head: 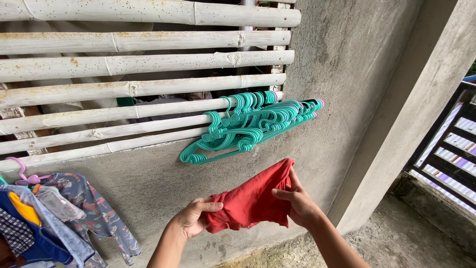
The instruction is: The person takes a patterned garment from a laundry basket, places it on a pink hanger, and hangs it on a bamboo drying rack. They then retrieve a red shirt, fold it, and hang it on the rack as well.
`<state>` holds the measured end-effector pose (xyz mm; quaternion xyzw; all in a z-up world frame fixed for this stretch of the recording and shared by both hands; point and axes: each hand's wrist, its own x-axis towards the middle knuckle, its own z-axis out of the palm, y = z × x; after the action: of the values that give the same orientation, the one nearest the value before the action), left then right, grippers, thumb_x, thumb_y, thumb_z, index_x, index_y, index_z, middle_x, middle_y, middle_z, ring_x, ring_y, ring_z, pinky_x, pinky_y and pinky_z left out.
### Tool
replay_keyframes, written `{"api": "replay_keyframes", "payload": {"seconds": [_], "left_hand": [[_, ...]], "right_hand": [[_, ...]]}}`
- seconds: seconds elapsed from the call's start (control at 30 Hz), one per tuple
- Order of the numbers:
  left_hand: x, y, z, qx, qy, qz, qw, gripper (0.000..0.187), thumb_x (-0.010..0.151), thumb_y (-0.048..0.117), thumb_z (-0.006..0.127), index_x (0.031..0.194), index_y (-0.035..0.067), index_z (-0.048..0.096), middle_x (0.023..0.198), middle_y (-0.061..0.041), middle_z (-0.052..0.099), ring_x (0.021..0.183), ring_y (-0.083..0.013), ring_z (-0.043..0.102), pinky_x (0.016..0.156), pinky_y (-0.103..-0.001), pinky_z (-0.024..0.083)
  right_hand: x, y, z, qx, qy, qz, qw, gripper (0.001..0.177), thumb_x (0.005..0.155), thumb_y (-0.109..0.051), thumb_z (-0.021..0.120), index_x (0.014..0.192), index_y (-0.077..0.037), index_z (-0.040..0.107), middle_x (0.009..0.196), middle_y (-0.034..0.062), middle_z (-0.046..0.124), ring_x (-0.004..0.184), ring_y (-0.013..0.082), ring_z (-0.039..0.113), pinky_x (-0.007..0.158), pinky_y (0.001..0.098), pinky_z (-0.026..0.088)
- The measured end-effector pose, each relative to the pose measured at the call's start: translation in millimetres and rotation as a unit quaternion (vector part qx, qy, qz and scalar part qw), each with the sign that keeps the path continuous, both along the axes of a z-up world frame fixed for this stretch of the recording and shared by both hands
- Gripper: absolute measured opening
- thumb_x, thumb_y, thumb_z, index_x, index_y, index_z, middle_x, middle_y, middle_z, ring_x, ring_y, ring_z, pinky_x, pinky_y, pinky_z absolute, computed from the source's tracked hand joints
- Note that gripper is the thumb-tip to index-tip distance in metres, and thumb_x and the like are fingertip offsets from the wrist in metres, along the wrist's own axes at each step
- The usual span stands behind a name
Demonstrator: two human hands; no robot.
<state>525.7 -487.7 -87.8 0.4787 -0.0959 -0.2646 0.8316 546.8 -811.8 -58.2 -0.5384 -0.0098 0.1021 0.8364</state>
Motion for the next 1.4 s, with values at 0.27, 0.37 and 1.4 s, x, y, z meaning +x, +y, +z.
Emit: {"api": "replay_keyframes", "payload": {"seconds": [0.27, 0.37, 1.4], "left_hand": [[1, 8, 23, 0.324, 0.070, 0.296, 0.896, 0.094, 0.091, 0.034, 0.078, 0.157, 0.020, 0.012, 0.160, -0.028, 0.022, 0.137, -0.0340, 0.045, 0.111, -0.061, 0.037], [-4, 10, 32, 0.240, 0.059, 0.280, 0.928, 0.103, 0.077, 0.018, 0.085, 0.151, 0.033, 0.016, 0.152, -0.024, 0.036, 0.129, -0.0333, 0.052, 0.103, -0.055, 0.047], [-15, 12, 49, 0.588, -0.214, 0.224, 0.748, 0.027, 0.074, 0.021, 0.088, 0.096, 0.022, 0.073, 0.068, 0.002, 0.068, 0.066, -0.0103, 0.065, 0.063, -0.030, 0.053]], "right_hand": [[-1, 11, 24, -0.393, -0.006, -0.025, 0.919, 0.092, 0.092, 0.001, 0.065, 0.160, -0.034, 0.014, 0.145, 0.0194, 0.050, 0.116, 0.0264, 0.063, 0.099, 0.0455, 0.060], [5, 14, 38, -0.301, 0.069, -0.089, 0.947, 0.071, 0.099, -0.004, 0.062, 0.153, -0.028, 0.024, 0.128, 0.0316, 0.059, 0.088, 0.0340, 0.071, 0.076, 0.0453, 0.062], [16, -57, 38, -0.726, -0.065, 0.168, 0.664, 0.032, 0.086, -0.032, 0.078, 0.114, -0.017, 0.081, 0.107, 0.0046, 0.080, 0.102, 0.0193, 0.070, 0.092, 0.0373, 0.055]]}}
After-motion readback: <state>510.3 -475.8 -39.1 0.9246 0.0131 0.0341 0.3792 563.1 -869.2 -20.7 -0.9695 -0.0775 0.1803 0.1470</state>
